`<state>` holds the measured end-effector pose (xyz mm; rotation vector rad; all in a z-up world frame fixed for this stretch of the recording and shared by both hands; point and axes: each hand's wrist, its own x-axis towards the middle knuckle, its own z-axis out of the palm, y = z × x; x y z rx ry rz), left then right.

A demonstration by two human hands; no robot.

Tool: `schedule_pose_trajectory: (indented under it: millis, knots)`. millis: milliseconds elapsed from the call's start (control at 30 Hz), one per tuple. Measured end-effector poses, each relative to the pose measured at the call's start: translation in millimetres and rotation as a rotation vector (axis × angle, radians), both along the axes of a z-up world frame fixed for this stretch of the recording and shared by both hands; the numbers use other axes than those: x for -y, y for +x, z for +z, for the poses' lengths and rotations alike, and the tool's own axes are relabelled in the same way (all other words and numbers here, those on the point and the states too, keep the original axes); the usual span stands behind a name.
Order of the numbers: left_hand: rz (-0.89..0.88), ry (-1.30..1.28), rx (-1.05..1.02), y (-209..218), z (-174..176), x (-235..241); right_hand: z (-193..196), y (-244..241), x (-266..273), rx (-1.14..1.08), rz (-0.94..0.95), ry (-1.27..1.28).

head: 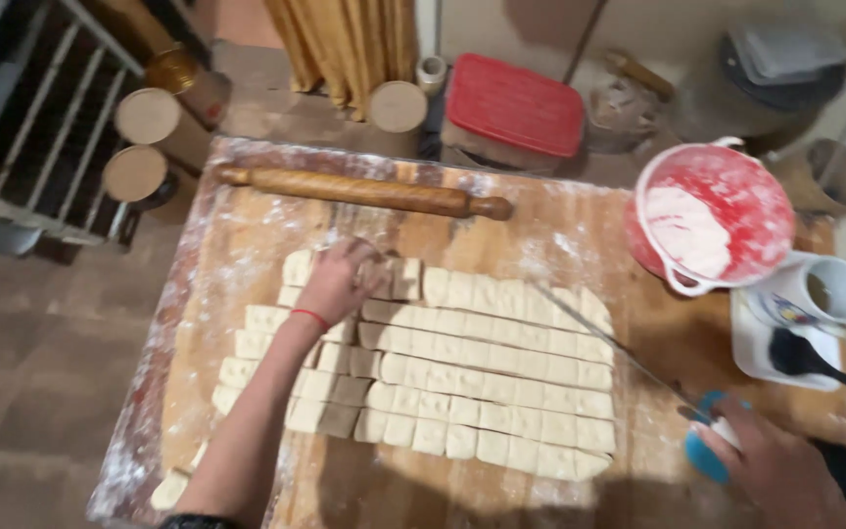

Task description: Cutting dough into squares and marking them with a fork.

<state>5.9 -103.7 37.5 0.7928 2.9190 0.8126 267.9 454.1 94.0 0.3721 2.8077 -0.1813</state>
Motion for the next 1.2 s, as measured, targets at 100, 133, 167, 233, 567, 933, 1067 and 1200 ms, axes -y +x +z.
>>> schedule_pose_trajectory:
  millis: [100,133,167,233,567,933,1067,1200]
  knots:
    - [0.264,0.100,0.074,8,6,62,11,-53,35,-0.467,0.917,0.311]
    - [0.379,0.145,0.107,12,2,78,14,-77,57,-0.347,0.749,0.176]
    - [0.496,0.190,0.138,16,-1,95,17,-101,80,-0.219,0.585,0.046]
    - [0.552,0.221,0.143,20,-37,114,19,-139,121,-0.232,0.620,-0.050]
    - [0.659,0.446,0.224,14,-66,96,77,-215,279,-0.254,0.768,-0.242]
    - [0.329,0.281,0.199,-21,-63,113,28,-224,260,-0.265,0.785,-0.230]
    - [0.359,0.323,0.317,-10,-15,121,30,-231,263,-0.273,0.831,-0.203]
    - [0.566,0.400,0.007,-15,-35,151,42,-238,289,-0.217,0.844,-0.244]
